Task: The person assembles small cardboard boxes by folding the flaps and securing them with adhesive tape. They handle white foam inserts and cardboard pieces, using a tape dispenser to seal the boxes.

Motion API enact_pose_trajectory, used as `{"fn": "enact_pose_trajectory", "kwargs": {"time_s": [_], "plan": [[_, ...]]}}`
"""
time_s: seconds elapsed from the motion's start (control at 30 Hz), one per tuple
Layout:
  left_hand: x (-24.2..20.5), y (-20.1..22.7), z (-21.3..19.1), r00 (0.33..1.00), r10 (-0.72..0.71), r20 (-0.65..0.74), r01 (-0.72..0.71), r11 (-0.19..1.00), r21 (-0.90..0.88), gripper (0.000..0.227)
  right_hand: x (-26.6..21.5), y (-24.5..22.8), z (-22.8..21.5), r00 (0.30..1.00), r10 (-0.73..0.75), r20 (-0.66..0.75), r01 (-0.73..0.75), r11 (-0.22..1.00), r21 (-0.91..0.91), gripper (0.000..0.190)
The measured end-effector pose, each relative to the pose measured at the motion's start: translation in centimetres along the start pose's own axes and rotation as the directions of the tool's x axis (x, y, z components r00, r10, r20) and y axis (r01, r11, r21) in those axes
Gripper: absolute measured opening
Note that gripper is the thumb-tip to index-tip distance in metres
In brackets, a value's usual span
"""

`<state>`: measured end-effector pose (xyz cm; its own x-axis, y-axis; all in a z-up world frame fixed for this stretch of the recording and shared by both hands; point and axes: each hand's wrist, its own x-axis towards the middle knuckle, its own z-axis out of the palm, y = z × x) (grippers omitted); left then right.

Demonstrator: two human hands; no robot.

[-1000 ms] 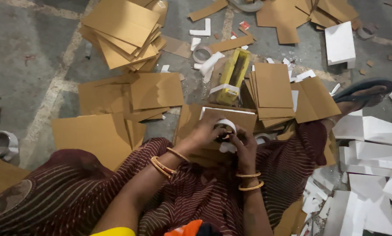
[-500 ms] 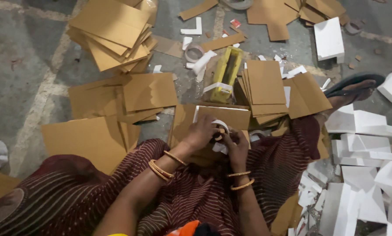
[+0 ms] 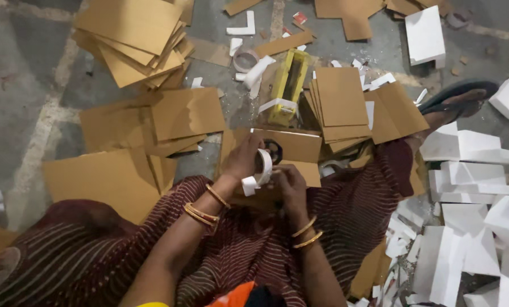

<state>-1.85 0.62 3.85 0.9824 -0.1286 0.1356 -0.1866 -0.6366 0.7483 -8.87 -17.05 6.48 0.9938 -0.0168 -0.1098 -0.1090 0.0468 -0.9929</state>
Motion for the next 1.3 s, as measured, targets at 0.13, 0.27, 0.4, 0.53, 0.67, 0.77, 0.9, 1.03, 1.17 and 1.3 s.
{"fn": "enact_pose_trajectory", "kwargs": {"time_s": [0.13, 0.27, 0.4, 0.53, 0.67, 0.77, 0.9, 1.03, 1.17, 1.3], "plan": [[-0.3, 1.5, -0.5, 0.999, 0.018, -0.036, -0.025, 0.976, -0.216, 0.013, 1.8, 0.2, -1.5, 0.975, 0.040, -0.217, -0.026, 0.997, 0.066, 0.022], [0.2, 0.7, 2.1, 0.994, 0.109, -0.020, -0.107, 0.885, -0.453, 0.017, 2.4, 0.9, -2.1, 0.991, 0.054, -0.123, -0.036, 0.989, 0.146, 0.030], [0.4, -0.4, 3.7, 0.982, 0.189, -0.011, -0.176, 0.895, -0.410, 0.016, 2.4, 0.9, -1.8, 1.000, -0.021, 0.021, 0.019, 0.997, 0.079, 0.032], [1.6, -1.2, 3.5, 0.986, 0.124, 0.109, -0.080, 0.936, -0.341, 0.015, 1.9, -0.4, -2.1, 0.989, 0.133, -0.063, -0.120, 0.975, 0.186, 0.030], [4.0, -1.3, -0.3, 0.957, 0.089, 0.275, -0.031, 0.977, -0.209, 0.027, 1.3, -2.1, -2.7, 0.961, 0.141, -0.239, -0.103, 0.981, 0.167, 0.030], [5.8, -0.4, -5.1, 0.912, 0.019, 0.409, -0.012, 1.000, -0.020, 0.029, 2.7, -2.0, -4.1, 0.944, 0.109, -0.313, -0.020, 0.961, 0.277, 0.030], [8.2, 1.1, -11.0, 0.864, -0.090, 0.495, -0.025, 0.975, 0.221, 0.041, 2.6, -0.8, -5.4, 0.944, 0.106, -0.312, -0.006, 0.952, 0.306, 0.032], [9.3, 2.2, -15.6, 0.834, -0.211, 0.511, -0.014, 0.916, 0.401, 0.051, 2.9, -0.4, -5.0, 0.959, 0.066, -0.275, 0.012, 0.962, 0.273, 0.033], [9.8, 1.5, -17.0, 0.869, -0.167, 0.466, -0.012, 0.934, 0.357, 0.044, 2.2, -0.7, -4.1, 0.972, 0.101, -0.213, -0.074, 0.988, 0.132, 0.034], [10.3, -0.4, -15.5, 0.889, -0.132, 0.439, -0.093, 0.886, 0.454, 0.039, 2.5, -0.8, -3.2, 0.992, -0.059, -0.112, 0.051, 0.996, -0.069, 0.037]]}}
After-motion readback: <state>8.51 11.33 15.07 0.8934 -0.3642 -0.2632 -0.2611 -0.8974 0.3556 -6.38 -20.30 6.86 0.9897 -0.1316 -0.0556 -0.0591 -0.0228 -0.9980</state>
